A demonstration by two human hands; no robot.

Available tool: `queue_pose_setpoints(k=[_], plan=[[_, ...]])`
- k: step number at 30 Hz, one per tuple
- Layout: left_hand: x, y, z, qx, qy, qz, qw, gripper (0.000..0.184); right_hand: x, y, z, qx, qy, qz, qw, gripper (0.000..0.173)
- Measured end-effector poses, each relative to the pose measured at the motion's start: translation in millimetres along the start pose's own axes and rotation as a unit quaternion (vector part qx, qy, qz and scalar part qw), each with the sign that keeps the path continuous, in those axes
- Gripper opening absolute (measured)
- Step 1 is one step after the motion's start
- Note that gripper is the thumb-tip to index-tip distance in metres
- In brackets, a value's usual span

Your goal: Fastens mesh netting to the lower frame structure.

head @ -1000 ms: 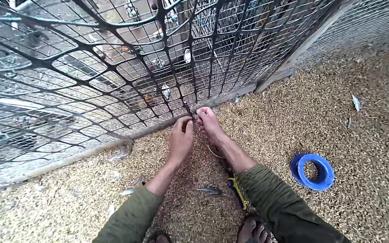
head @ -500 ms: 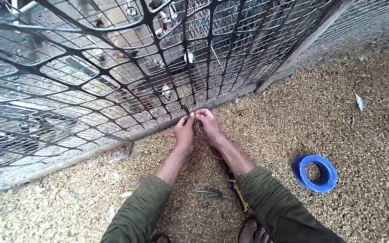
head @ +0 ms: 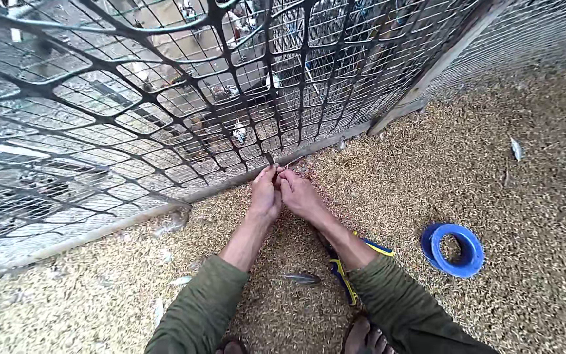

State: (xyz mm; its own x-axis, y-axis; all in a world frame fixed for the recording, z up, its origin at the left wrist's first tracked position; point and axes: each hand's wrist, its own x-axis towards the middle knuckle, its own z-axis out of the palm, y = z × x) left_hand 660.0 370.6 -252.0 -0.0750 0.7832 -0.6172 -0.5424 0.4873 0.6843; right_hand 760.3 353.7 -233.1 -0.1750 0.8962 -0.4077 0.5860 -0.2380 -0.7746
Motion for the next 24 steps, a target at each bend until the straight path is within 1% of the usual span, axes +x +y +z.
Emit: queue_pose_setpoints(k=[2,5,7,10,12,14,15,16,17,18,20,21,22,24], plan=[[-1,5,-4,0.003,-0.006,-0.006,1.0,0.017,0,-1,6,-0.036,-0.017,-0.014,0.999,0.039],[-2,10,-10,-0.007,-0.012,-0.014,1.0,0.022,-3,-1,9,-0.08,-0.069,-0.032,0.994,0.043],[-1,11,-15,-0.023,-0.024,-0.017,0.999,0.024,-7,3,2,-0.062,-0.068,-0.039,0.995,0.044],[0,15,-27,-0.01,-0.029,-0.017,0.999,0.023,-7,8,-11,0.02,0.03,-0.014,0.999,0.036],[-4,16,-32,0.008,-0.055,-0.043,0.997,0.025,8,18,-11,0.096,0.072,-0.006,0.993,0.035],[-7,16,-35,0.014,-0.074,-0.076,0.994,0.032,24,25,2,0.19,0.11,-0.02,0.975,0.042],[-9,16,-36,0.011,-0.078,-0.087,0.993,0.036,29,26,9,0.236,0.129,-0.043,0.962,0.039],[-9,16,-38,0.005,-0.082,-0.089,0.993,0.038,31,25,17,0.28,0.149,-0.071,0.946,0.033],[-8,15,-41,-0.004,-0.085,-0.081,0.993,0.04,32,24,21,0.316,0.157,-0.091,0.931,0.03],[-8,12,-44,-0.02,-0.087,-0.058,0.994,0.041,32,23,23,0.347,0.157,-0.101,0.919,0.033],[-7,6,-51,-0.057,-0.096,0.006,0.994,0.037,33,24,24,0.399,0.121,-0.112,0.902,0.047],[-7,4,-53,-0.075,-0.096,0.032,0.992,0.035,35,27,22,0.409,0.092,-0.123,0.9,0.05],[-6,3,-53,-0.093,-0.092,0.049,0.99,0.036,37,29,18,0.401,0.068,-0.137,0.903,0.05],[-4,4,-50,-0.116,-0.1,0.059,0.987,0.047,41,28,10,0.327,0.046,-0.167,0.929,0.044]])
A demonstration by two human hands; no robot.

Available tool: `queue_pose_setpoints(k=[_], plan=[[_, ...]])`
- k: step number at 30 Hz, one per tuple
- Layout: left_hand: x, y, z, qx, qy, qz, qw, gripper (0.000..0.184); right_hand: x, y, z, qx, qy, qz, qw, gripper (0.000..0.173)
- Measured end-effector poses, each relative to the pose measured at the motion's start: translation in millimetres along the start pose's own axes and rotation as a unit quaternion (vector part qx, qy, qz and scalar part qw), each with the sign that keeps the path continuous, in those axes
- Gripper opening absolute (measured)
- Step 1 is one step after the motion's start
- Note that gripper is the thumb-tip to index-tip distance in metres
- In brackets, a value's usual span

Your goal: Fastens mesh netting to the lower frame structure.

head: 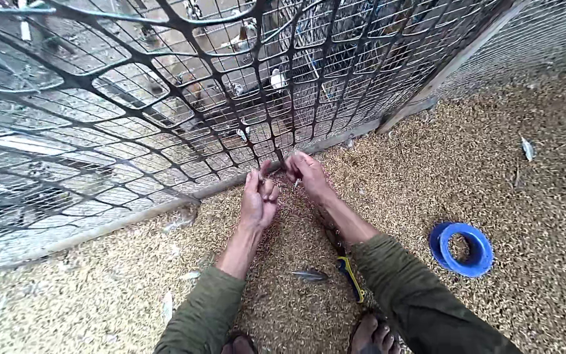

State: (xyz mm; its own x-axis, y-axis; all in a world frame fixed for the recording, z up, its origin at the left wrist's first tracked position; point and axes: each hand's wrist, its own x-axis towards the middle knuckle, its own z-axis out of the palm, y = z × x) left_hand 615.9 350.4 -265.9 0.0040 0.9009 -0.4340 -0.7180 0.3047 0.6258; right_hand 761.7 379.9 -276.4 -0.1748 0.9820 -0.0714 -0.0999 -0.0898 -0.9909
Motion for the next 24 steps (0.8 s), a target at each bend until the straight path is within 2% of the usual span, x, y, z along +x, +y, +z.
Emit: queue_pose_setpoints(k=[3,6,7,9,11,13,24], plan=[[10,2,8,0.004,-0.004,-0.008,1.0,0.049,9,-6,-11,-0.186,-0.071,-0.103,0.975,0.041],[21,-1,9,0.155,0.033,0.041,0.987,0.046,23,-1,-31,-0.345,-0.162,-0.244,0.892,0.04],[26,-5,3,0.239,0.042,0.081,0.967,0.046,27,1,-34,-0.38,-0.181,-0.281,0.863,0.037],[32,-7,-12,0.408,0.021,0.156,0.899,0.041,33,0,-38,-0.426,-0.202,-0.336,0.816,0.031],[34,-6,-18,0.504,0.025,0.22,0.835,0.038,36,-3,-42,-0.465,-0.214,-0.366,0.778,0.027],[34,-3,-19,0.551,0.032,0.249,0.796,0.037,39,-7,-45,-0.505,-0.221,-0.377,0.744,0.026],[31,11,-27,0.602,0.019,0.238,0.762,0.041,44,3,-48,-0.539,-0.172,-0.381,0.731,0.027]])
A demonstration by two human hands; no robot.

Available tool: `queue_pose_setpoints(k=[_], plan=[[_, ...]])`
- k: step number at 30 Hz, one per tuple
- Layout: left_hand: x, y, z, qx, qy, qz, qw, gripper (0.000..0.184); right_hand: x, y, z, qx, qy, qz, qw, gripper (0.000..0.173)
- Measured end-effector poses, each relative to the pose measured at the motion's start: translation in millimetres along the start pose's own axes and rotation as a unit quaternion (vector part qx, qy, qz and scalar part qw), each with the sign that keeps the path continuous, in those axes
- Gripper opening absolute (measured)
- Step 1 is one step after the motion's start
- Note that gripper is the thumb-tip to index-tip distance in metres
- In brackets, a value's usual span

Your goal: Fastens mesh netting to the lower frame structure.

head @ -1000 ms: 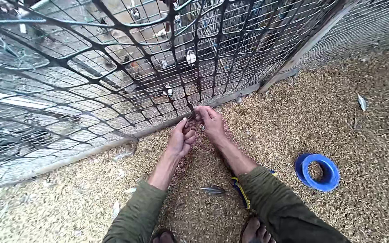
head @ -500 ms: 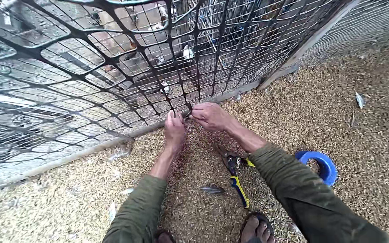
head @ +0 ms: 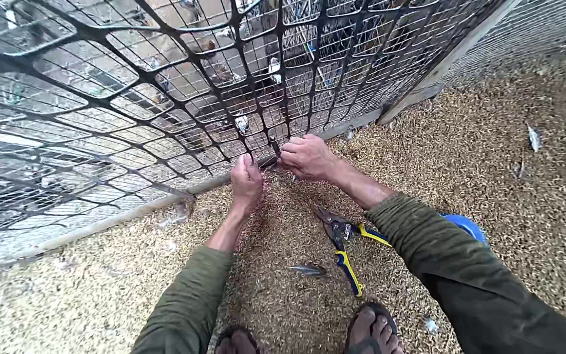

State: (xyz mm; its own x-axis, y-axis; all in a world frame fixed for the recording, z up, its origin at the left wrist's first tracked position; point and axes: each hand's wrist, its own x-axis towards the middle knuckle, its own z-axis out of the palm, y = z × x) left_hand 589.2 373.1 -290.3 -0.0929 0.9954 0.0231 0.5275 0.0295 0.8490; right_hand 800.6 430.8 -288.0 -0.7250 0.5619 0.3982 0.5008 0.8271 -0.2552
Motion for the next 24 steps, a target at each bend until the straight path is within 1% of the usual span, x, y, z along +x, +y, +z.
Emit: queue_pose_setpoints(k=[3,5,6,8,9,10,11,13,16,18,21,24], plan=[[1,1,1,-0.005,0.009,0.009,1.0,0.042,2,-9,-1,0.017,-0.005,0.049,0.999,0.026],[-3,3,3,-0.061,0.002,-0.003,0.998,0.04,0,-19,-9,0.088,-0.006,0.101,0.991,0.028],[-6,7,5,-0.11,-0.002,-0.019,0.994,0.035,-2,-24,-14,0.145,0.003,0.127,0.981,0.031],[-16,14,8,-0.212,-0.004,-0.068,0.975,0.022,-12,-37,-16,0.26,0.056,0.183,0.947,0.032],[-24,18,9,-0.247,0.005,-0.09,0.965,0.019,-19,-44,-14,0.299,0.08,0.218,0.925,0.03],[-31,20,12,-0.266,0.018,-0.105,0.958,0.022,-26,-51,-8,0.319,0.112,0.252,0.907,0.029],[-36,21,13,-0.277,0.028,-0.117,0.953,0.025,-32,-56,-2,0.319,0.149,0.279,0.893,0.028],[-42,26,13,-0.298,0.023,-0.156,0.941,0.024,-44,-65,8,0.294,0.191,0.31,0.884,0.027],[-43,30,9,-0.315,-0.041,-0.214,0.924,0.017,-49,-77,10,0.23,0.225,0.328,0.888,0.023],[-41,28,11,-0.314,-0.048,-0.22,0.922,0.02,-46,-78,4,0.176,0.246,0.315,0.899,0.018],[-39,25,10,-0.27,-0.05,-0.188,0.943,0.022,-42,-79,-6,0.122,0.232,0.285,0.922,0.016],[-41,27,6,-0.196,-0.046,-0.097,0.975,0.022,-45,-77,-4,0.113,0.166,0.238,0.95,0.014]])
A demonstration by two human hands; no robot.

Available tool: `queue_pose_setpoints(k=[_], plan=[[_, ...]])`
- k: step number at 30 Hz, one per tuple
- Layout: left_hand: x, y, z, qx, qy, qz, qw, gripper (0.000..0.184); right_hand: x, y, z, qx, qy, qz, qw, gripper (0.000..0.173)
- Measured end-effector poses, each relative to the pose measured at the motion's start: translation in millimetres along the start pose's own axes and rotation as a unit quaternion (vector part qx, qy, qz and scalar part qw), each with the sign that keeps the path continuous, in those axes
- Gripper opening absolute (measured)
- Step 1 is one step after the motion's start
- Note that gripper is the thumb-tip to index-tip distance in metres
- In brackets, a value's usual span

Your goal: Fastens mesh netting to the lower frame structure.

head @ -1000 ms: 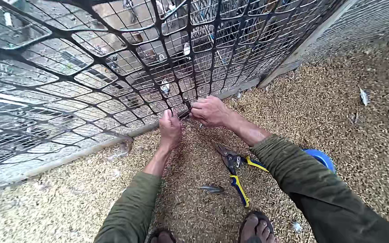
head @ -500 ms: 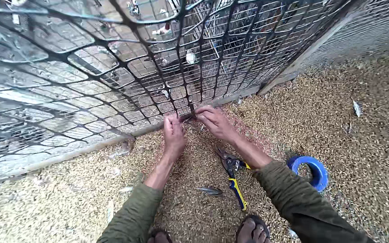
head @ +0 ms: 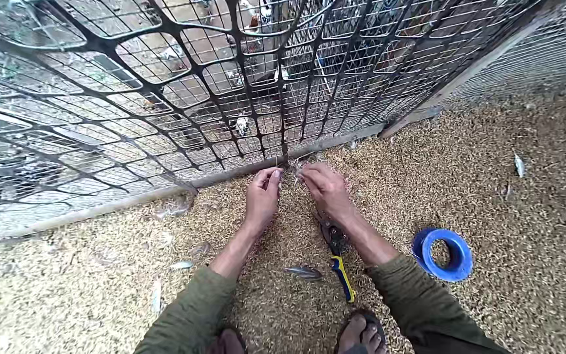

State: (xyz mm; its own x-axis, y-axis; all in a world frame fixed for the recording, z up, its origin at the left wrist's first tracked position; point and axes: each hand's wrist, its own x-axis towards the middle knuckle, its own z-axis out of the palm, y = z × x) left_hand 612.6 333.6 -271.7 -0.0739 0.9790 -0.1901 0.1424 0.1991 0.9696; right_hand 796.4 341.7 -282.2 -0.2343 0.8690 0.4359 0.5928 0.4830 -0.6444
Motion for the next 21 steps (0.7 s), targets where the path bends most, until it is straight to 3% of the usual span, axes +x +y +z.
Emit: queue_pose_setpoints(k=[4,7,12,15,21], plan=[[5,6,6,0.142,0.023,0.208,0.968,0.021,2,-4,4,0.038,-0.032,-0.027,0.998,0.013],[16,6,7,0.18,-0.012,0.294,0.939,0.019,14,-7,-6,0.056,-0.025,-0.054,0.997,0.012],[26,3,-2,0.241,-0.076,0.35,0.902,0.019,30,6,-15,0.061,-0.054,-0.097,0.992,0.013],[32,1,-8,0.239,-0.096,0.356,0.898,0.016,37,8,-13,0.058,-0.068,-0.104,0.991,0.015],[37,-11,-7,0.215,-0.024,0.387,0.896,0.014,45,0,-7,0.052,-0.057,-0.05,0.996,0.015]])
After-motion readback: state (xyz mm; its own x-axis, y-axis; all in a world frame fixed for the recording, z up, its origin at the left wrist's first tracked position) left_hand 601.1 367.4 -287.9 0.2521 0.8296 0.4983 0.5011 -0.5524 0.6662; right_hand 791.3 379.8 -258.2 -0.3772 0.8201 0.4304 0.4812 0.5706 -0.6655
